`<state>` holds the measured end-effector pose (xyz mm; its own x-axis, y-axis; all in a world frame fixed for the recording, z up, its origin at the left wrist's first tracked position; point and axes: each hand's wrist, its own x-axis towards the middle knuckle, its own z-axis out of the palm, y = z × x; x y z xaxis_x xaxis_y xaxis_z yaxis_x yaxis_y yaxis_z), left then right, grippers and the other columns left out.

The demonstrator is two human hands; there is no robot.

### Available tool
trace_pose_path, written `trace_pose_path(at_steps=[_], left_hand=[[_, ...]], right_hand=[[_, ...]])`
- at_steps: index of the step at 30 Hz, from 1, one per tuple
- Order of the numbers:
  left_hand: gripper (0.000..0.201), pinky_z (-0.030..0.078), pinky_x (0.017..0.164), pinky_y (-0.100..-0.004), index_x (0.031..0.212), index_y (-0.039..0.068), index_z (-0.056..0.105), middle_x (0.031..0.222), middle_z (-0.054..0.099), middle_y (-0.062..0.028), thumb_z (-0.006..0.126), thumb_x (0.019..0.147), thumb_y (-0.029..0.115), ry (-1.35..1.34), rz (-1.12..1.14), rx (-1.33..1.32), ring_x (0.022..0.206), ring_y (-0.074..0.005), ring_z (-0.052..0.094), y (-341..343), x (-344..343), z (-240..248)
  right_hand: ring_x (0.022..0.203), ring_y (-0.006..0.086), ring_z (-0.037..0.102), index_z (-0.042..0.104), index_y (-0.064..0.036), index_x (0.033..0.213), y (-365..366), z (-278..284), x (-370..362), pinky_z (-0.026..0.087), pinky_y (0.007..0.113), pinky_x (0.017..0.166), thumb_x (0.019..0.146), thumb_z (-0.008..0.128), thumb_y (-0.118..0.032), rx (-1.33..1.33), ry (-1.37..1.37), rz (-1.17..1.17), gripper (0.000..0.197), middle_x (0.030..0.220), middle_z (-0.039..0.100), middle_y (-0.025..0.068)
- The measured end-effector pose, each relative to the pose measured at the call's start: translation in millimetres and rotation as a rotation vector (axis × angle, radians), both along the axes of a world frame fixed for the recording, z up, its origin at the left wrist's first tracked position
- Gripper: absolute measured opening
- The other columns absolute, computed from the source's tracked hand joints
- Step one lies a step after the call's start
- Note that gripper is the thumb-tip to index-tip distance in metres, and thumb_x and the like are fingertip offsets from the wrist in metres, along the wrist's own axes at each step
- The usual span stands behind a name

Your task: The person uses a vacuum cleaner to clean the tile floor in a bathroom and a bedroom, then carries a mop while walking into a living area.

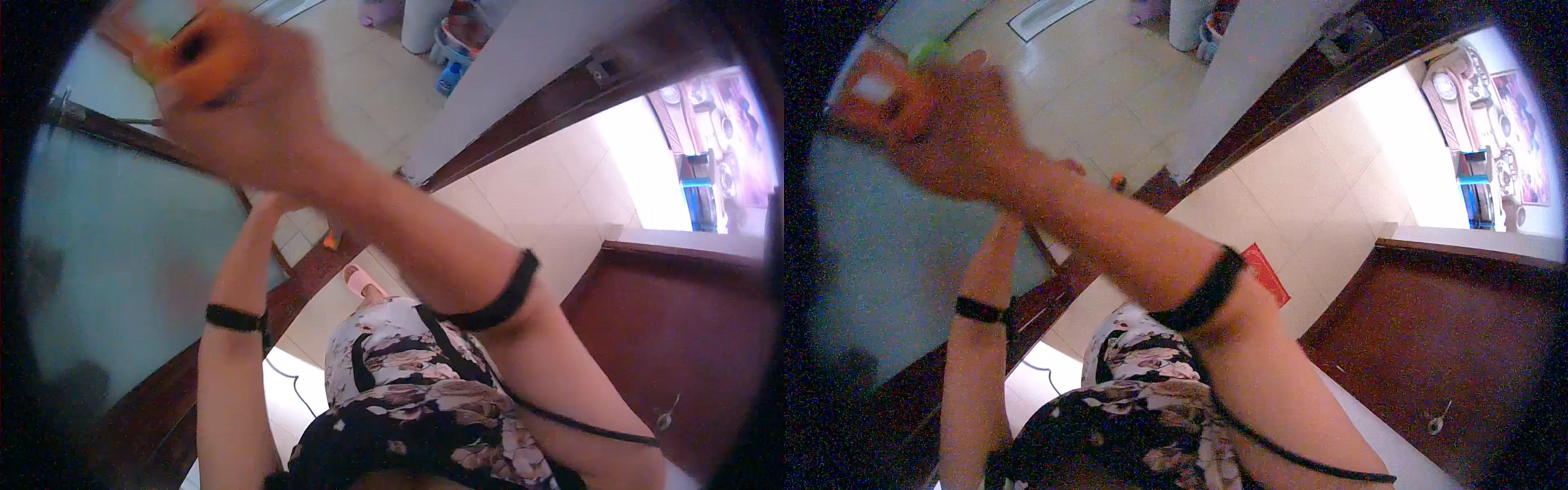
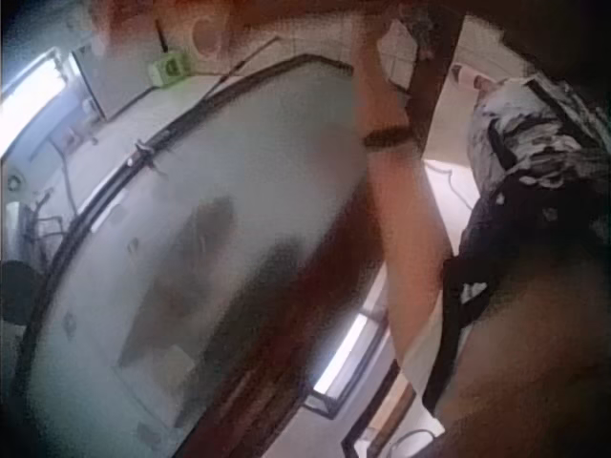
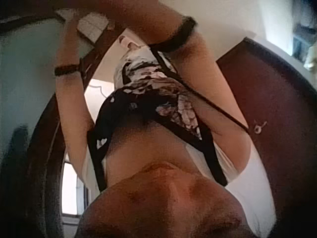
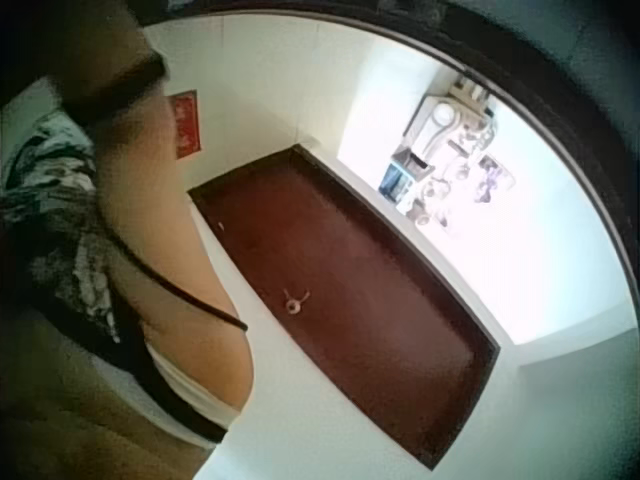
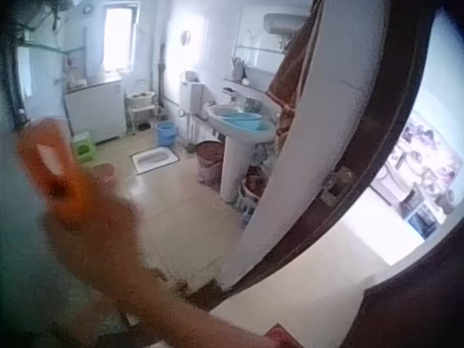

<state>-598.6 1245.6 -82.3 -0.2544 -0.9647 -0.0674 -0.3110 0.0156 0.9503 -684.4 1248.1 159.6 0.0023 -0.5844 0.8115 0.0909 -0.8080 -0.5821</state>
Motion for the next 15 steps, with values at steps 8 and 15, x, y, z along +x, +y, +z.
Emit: trace_pose_path(at_steps=[8, 15], left_hand=[[0.023, 0.042, 0.054, -0.0347, 0.078, 0.012, 0.057, 0.067, 0.057, -0.0089, 0.058, 0.059, -0.001, -0.271, -0.263, -0.342, 0.064, -0.0245, 0.056, 76, -76, -65], [0.02, 0.043, 0.066, -0.0401, 0.082, 0.014, 0.058, 0.068, 0.057, -0.0094, 0.059, 0.063, 0.007, -0.616, -0.445, -0.236, 0.072, -0.0285, 0.058, 204, -215, -81]], right_hand=[[0.078, 0.0201, 0.053, 0.047, -0.0062, 0.077, 142, -89, -224, 0.042, 0.032, 0.07, 0.068, 0.061, 0.001, 0.485, 0.044, 0.296, 0.017, 0.085, 0.055, 0.0097], [0.085, 0.0244, 0.058, 0.058, -0.0181, 0.101, 262, -88, -417, 0.046, 0.029, 0.072, 0.072, 0.055, -0.005, 0.983, 1.0, 0.571, 0.033, 0.094, 0.059, 0.0103]])
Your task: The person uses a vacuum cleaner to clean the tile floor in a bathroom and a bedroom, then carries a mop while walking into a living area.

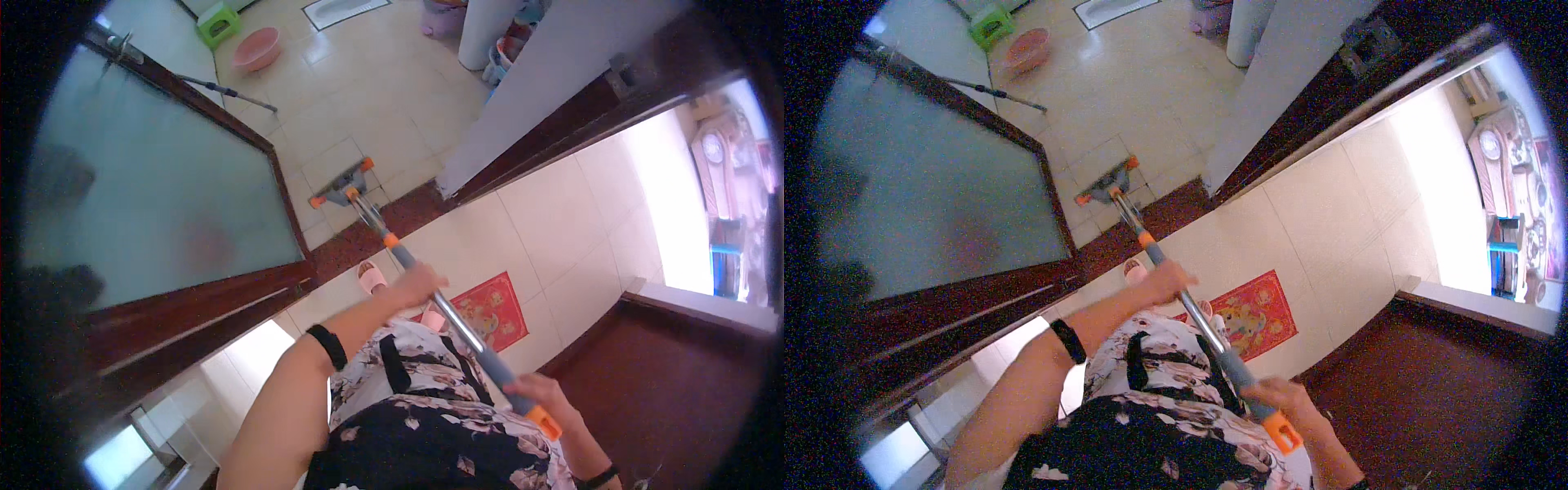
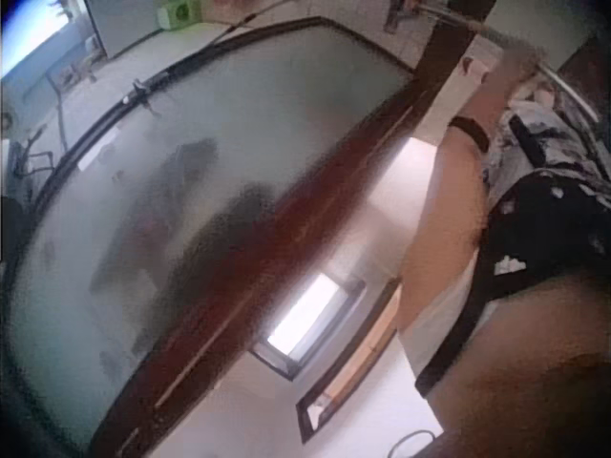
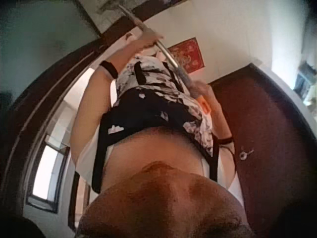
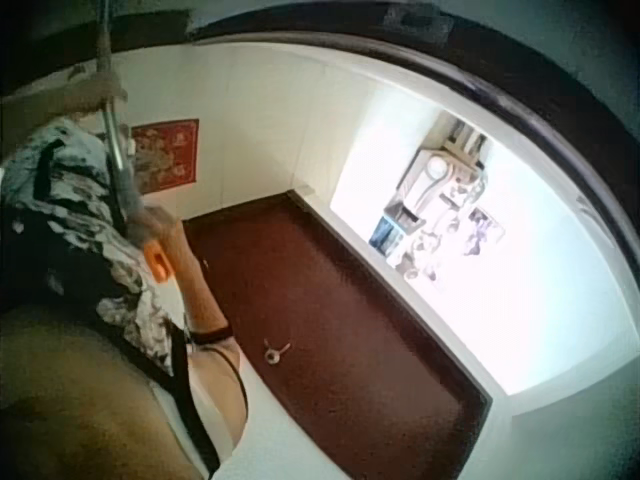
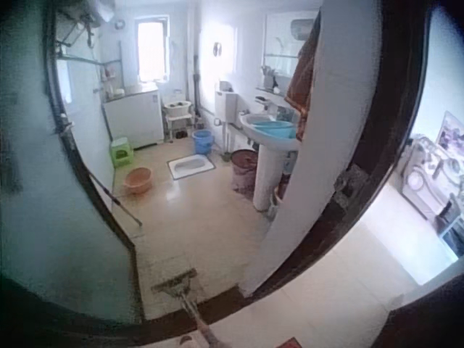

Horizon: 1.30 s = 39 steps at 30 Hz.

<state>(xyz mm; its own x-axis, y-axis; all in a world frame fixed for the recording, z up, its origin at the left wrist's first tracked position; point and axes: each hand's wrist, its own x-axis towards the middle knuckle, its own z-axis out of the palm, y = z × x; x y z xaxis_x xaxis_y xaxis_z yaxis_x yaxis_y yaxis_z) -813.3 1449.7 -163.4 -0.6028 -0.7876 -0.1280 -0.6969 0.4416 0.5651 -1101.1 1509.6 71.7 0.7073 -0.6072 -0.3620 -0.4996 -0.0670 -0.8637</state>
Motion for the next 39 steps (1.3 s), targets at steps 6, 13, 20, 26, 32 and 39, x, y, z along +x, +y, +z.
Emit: trace_pose_path(at_steps=[6, 13, 20, 26, 32, 39], left_hand=[[0.015, 0.038, 0.079, -0.0468, 0.086, 0.017, 0.057, 0.068, 0.058, -0.0092, 0.055, 0.07, 0.018, -0.008, -0.049, 0.063, 0.077, -0.0267, 0.058, 77, -90, -63], [0.023, 0.032, 0.086, -0.0534, 0.093, 0.019, 0.058, 0.072, 0.061, -0.0072, 0.056, 0.071, 0.018, -0.228, -0.234, 0.129, 0.084, -0.0297, 0.058, 97, -117, -93], [0.013, 0.035, 0.082, -0.0506, 0.081, 0.016, 0.063, 0.069, 0.061, -0.0052, 0.055, 0.07, 0.018, -0.369, -0.209, -0.023, 0.078, -0.0236, 0.059, 90, -108, -94], [0.013, 0.038, 0.08, -0.0482, 0.081, 0.012, 0.062, 0.082, 0.058, -0.0093, 0.055, 0.07, 0.013, -0.549, -0.039, -0.02, 0.09, -0.0239, 0.055, -31, -26, -104], [0.055, 0.043, 0.081, -0.0458, 0.123, 0.007, 0.033, 0.109, 0.047, -0.02, 0.056, 0.074, 0.018, -0.254, 0.725, 0.47, 0.101, -0.0344, 0.049, -155, 78, -56], [0.066, 0.042, 0.085, -0.0426, 0.127, 0.004, 0.029, 0.118, 0.041, -0.024, 0.061, 0.073, 0.025, 0.147, 0.774, 0.408, 0.105, -0.039, 0.046, -207, 172, -15]], right_hand=[[0.086, 0.0305, 0.058, 0.053, -0.0209, 0.113, 54, -36, -91, 0.048, 0.034, 0.073, 0.074, 0.054, -0.011, -0.069, 0.109, 0.279, 0.04, 0.093, 0.058, 0.0139], [0.09, 0.028, 0.055, 0.042, -0.0179, 0.123, 113, -93, -126, 0.045, 0.033, 0.078, 0.078, 0.056, -0.013, 0.686, 0.155, -0.043, 0.048, 0.101, 0.056, 0.0159], [0.092, 0.0169, 0.053, 0.027, -0.0075, 0.131, 138, -127, -100, 0.041, 0.028, 0.081, 0.082, 0.054, -0.01, 0.863, 0.2, -0.39, 0.056, 0.106, 0.054, 0.0126], [0.078, 0.0171, 0.054, 0.032, -0.0048, 0.126, 43, -156, -5, 0.043, 0.027, 0.073, 0.086, 0.049, -0.013, 0.521, 0.213, -0.352, 0.044, 0.092, 0.055, 0.009], [0.056, 0.0125, 0.052, 0.032, -0.0053, 0.126, -78, -178, 143, 0.042, 0.026, 0.047, 0.087, 0.047, -0.014, 0.559, -0.037, -0.511, 0.042, 0.075, 0.055, 0.0075], [0.044, 0.0146, 0.049, 0.031, -0.0116, 0.129, -210, -189, 283, 0.041, 0.026, 0.038, 0.089, 0.044, -0.018, 0.782, -0.143, -0.579, 0.043, 0.073, 0.053, 0.0097]])
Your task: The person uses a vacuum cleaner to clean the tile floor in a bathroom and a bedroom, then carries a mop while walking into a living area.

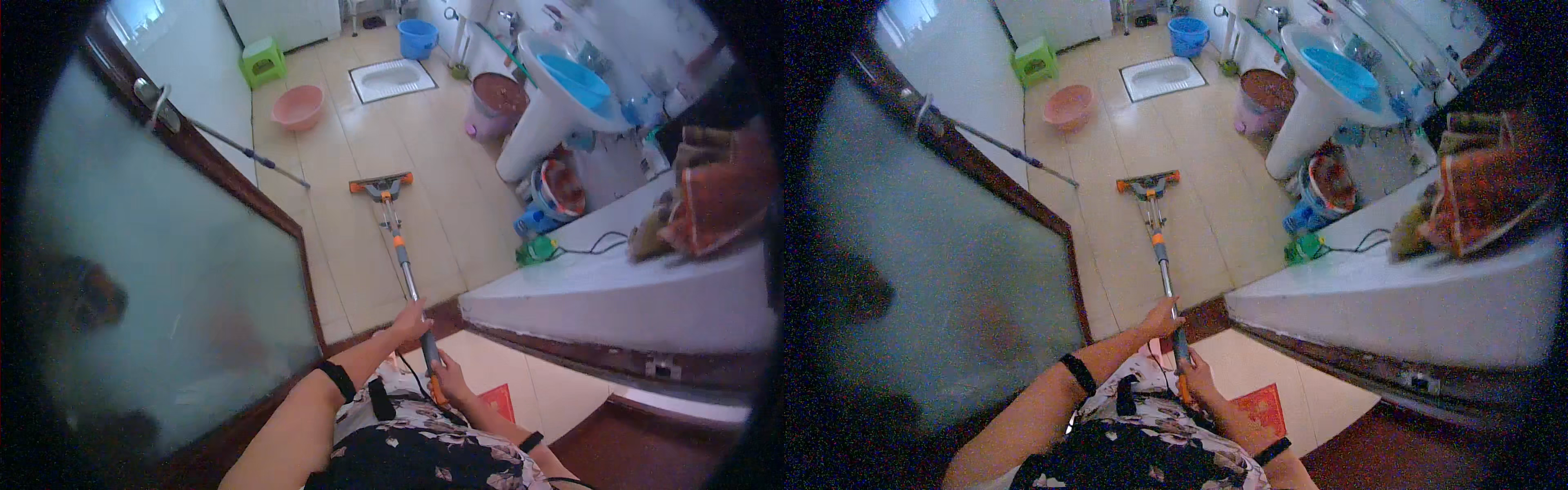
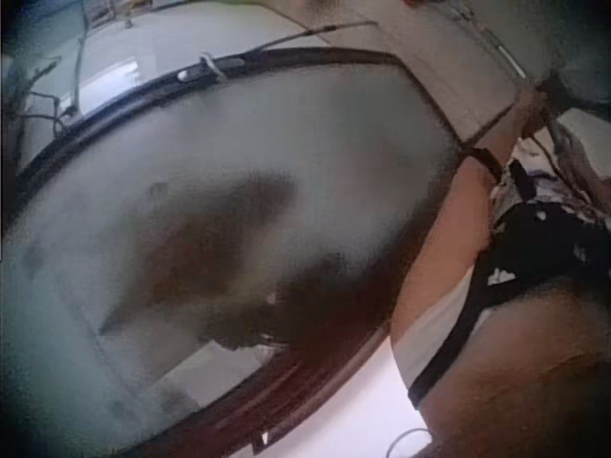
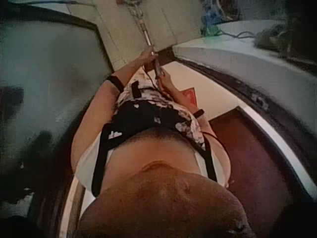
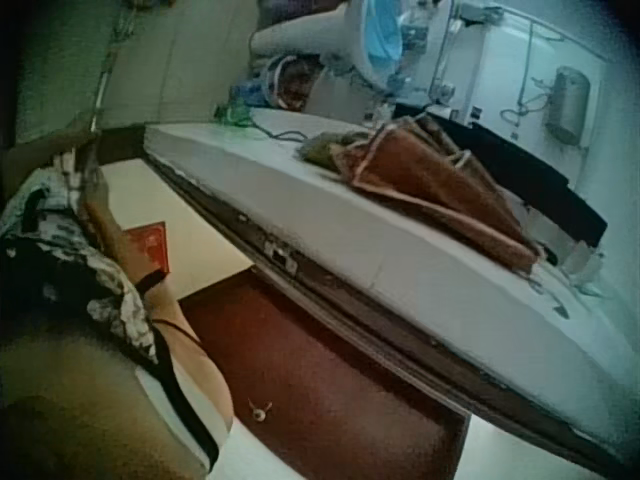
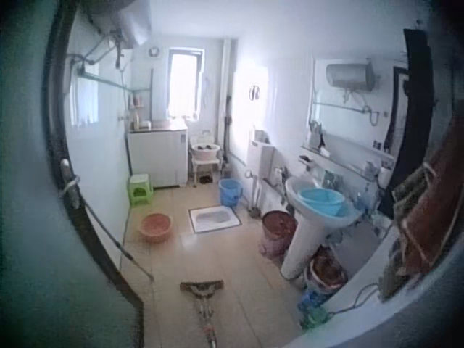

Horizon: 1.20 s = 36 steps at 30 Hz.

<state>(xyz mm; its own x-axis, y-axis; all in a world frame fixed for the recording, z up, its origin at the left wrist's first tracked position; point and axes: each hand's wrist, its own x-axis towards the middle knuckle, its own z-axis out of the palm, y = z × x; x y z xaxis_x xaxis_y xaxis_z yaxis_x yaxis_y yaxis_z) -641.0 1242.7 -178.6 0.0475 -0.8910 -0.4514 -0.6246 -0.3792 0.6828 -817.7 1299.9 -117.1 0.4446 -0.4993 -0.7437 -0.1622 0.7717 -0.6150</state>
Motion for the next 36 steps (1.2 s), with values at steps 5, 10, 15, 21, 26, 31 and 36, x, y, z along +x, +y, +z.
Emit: trace_pose_path(at_steps=[5, 10, 15, 21, 26, 31, 36], left_hand=[[0.083, 0.045, 0.079, -0.041, 0.13, 0.005, 0.022, 0.104, 0.051, -0.021, 0.069, 0.065, 0.027, 0.507, 0.342, 0.408, 0.099, -0.0319, 0.051, -63, 41, -1], [0.079, 0.049, 0.069, -0.036, 0.125, 0.008, 0.022, 0.095, 0.054, -0.0143, 0.07, 0.063, 0.019, 0.496, 0.388, 0.09, 0.084, -0.0252, 0.057, -151, 82, -21], [0.071, 0.05, 0.059, -0.0352, 0.118, 0.01, 0.023, 0.085, 0.053, -0.0125, 0.069, 0.064, 0.011, 0.616, 0.512, 0.138, 0.073, -0.0227, 0.057, -246, 147, -14], [0.074, 0.048, 0.043, -0.0363, 0.123, 0.015, 0.02, 0.085, 0.053, -0.0146, 0.067, 0.067, 0.012, 0.572, 0.665, 0.194, 0.065, -0.0246, 0.057, -372, 229, -4], [0.081, 0.049, 0.055, -0.0346, 0.132, 0.008, 0.018, 0.099, 0.054, -0.0193, 0.066, 0.067, 0.014, 0.457, 0.599, 0.099, 0.075, -0.0249, 0.058, -455, 309, -12], [0.074, 0.042, 0.081, -0.0365, 0.129, 0.008, 0.029, 0.111, 0.049, -0.0229, 0.068, 0.068, 0.022, 0.316, 0.607, 0.122, 0.096, -0.0299, 0.053, -535, 387, -4], [0.071, 0.04, 0.084, -0.0372, 0.129, 0.009, 0.031, 0.114, 0.048, -0.022, 0.067, 0.069, 0.021, 0.356, 0.691, 0.077, 0.101, -0.0303, 0.051, -614, 475, 11]], right_hand=[[0.045, 0.0148, 0.05, 0.041, -0.0134, 0.124, -114, -14, 67, 0.043, 0.028, 0.041, 0.088, 0.044, -0.017, -0.166, 0.085, 0.086, 0.036, 0.074, 0.054, 0.0069], [0.045, 0.0146, 0.049, 0.043, -0.0116, 0.119, -214, -25, 118, 0.042, 0.029, 0.04, 0.087, 0.048, -0.022, -0.044, 0.063, 0.102, 0.034, 0.07, 0.054, 0.0073], [0.047, 0.0138, 0.049, 0.045, -0.0119, 0.116, -305, -49, 188, 0.042, 0.026, 0.042, 0.088, 0.048, -0.023, -0.338, 0.03, 0.197, 0.031, 0.071, 0.054, 0.0059], [0.051, 0.0151, 0.052, 0.05, -0.007, 0.105, -439, -34, 283, 0.043, 0.028, 0.042, 0.087, 0.047, -0.023, -0.244, 0.052, 0.204, 0.024, 0.072, 0.056, 0.0077], [0.047, 0.0157, 0.05, 0.047, -0.0086, 0.108, -531, -30, 368, 0.042, 0.029, 0.039, 0.088, 0.043, -0.022, -0.242, 0.084, 0.223, 0.024, 0.065, 0.052, 0.0061], [0.043, 0.015, 0.046, 0.047, -0.0095, 0.104, -611, -32, 447, 0.04, 0.029, 0.038, 0.088, 0.042, -0.022, -0.174, 0.067, 0.19, 0.021, 0.065, 0.051, 0.0056], [0.043, 0.0151, 0.047, 0.046, -0.0111, 0.107, -695, -30, 544, 0.039, 0.029, 0.037, 0.089, 0.042, -0.026, -0.172, 0.029, 0.194, 0.024, 0.064, 0.051, 0.0057]])
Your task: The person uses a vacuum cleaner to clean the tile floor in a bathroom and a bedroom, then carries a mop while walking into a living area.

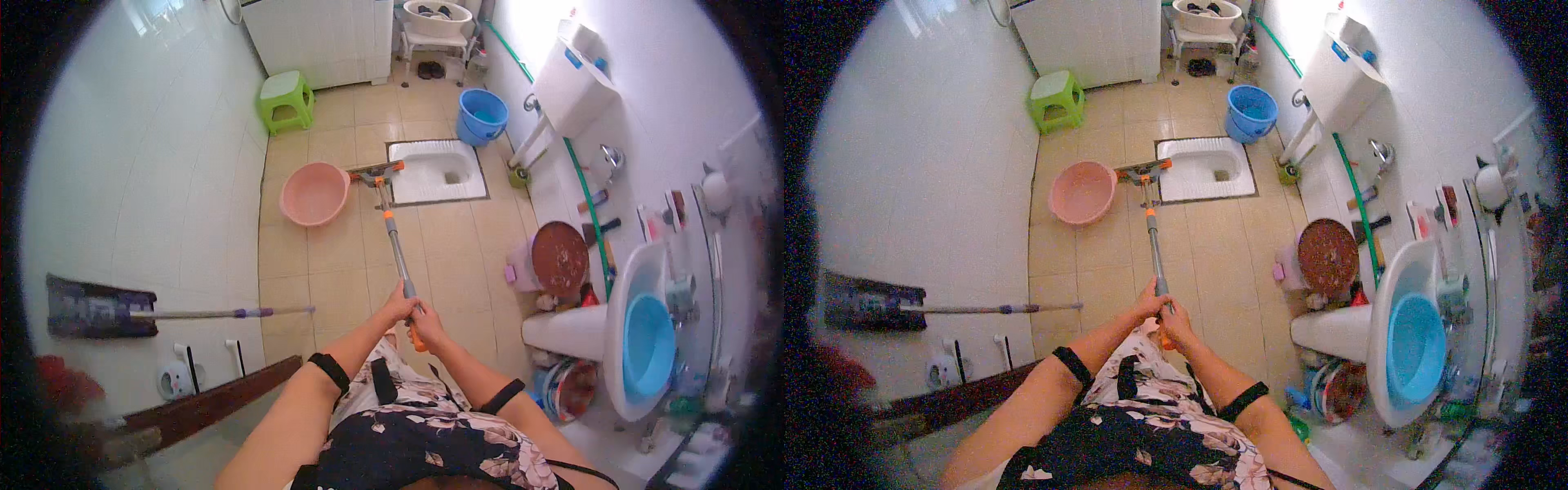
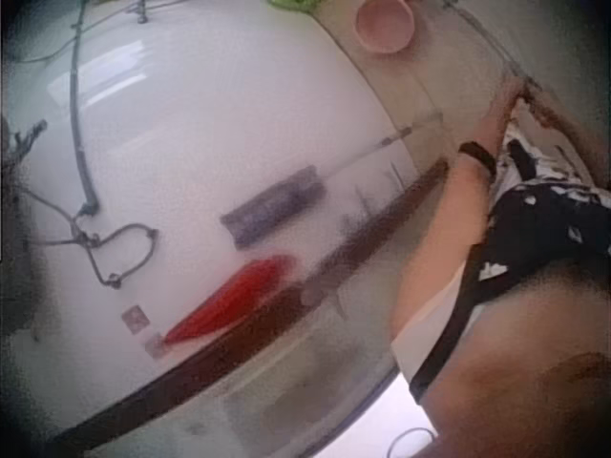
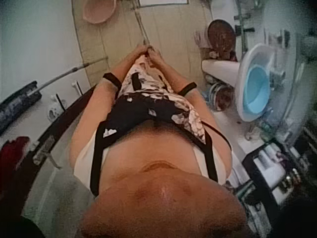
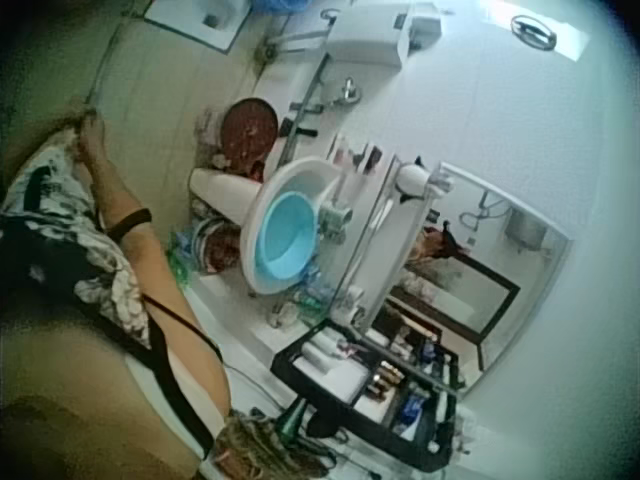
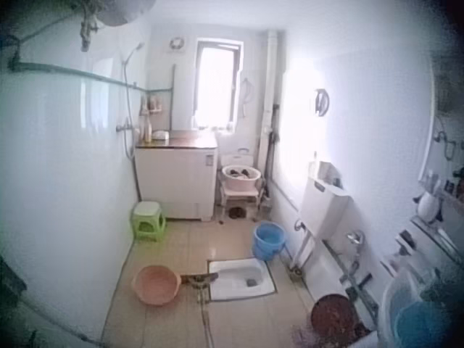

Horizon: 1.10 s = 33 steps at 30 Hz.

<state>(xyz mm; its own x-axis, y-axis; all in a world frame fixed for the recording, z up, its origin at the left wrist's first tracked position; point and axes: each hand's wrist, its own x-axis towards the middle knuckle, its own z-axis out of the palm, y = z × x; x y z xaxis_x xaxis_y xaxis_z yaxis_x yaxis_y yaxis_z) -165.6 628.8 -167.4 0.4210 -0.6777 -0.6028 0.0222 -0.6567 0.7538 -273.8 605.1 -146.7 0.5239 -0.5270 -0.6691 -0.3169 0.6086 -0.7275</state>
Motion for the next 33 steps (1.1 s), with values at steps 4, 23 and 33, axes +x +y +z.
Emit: trace_pose_path(at_steps=[4, 23, 33], left_hand=[[0.067, 0.042, 0.08, -0.0348, 0.129, 0.006, 0.03, 0.111, 0.05, -0.0198, 0.064, 0.072, 0.018, 0.088, 0.05, -0.03, 0.095, -0.0264, 0.052, -75, 75, -1], [0.05, 0.043, 0.078, -0.0333, 0.128, 0.004, 0.031, 0.107, 0.052, -0.0151, 0.046, 0.084, 0.022, 0.265, 0.44, -0.31, 0.093, -0.0226, 0.052, -416, 260, -65], [0.061, 0.045, 0.077, -0.0376, 0.12, -0.001, 0.026, 0.1, 0.054, -0.0203, 0.062, 0.075, 0.021, 0.268, 0.213, 0.013, 0.088, -0.0273, 0.055, -435, 158, -85]], right_hand=[[0.044, 0.0155, 0.048, 0.046, -0.0108, 0.11, -70, 1, 72, 0.04, 0.029, 0.037, 0.089, 0.042, -0.026, -0.003, -0.029, -0.021, 0.027, 0.064, 0.051, 0.006], [0.055, 0.0205, 0.053, 0.042, -0.004, 0.117, -420, -29, 287, 0.043, 0.034, 0.044, 0.086, 0.048, -0.024, -0.346, 0.0, 0.017, 0.038, 0.075, 0.055, 0.0113], [0.077, 0.0178, 0.053, 0.028, -0.0047, 0.131, -457, -52, 150, 0.044, 0.032, 0.067, 0.09, 0.041, -0.023, -0.261, 0.126, 0.342, 0.046, 0.097, 0.055, 0.0112]])
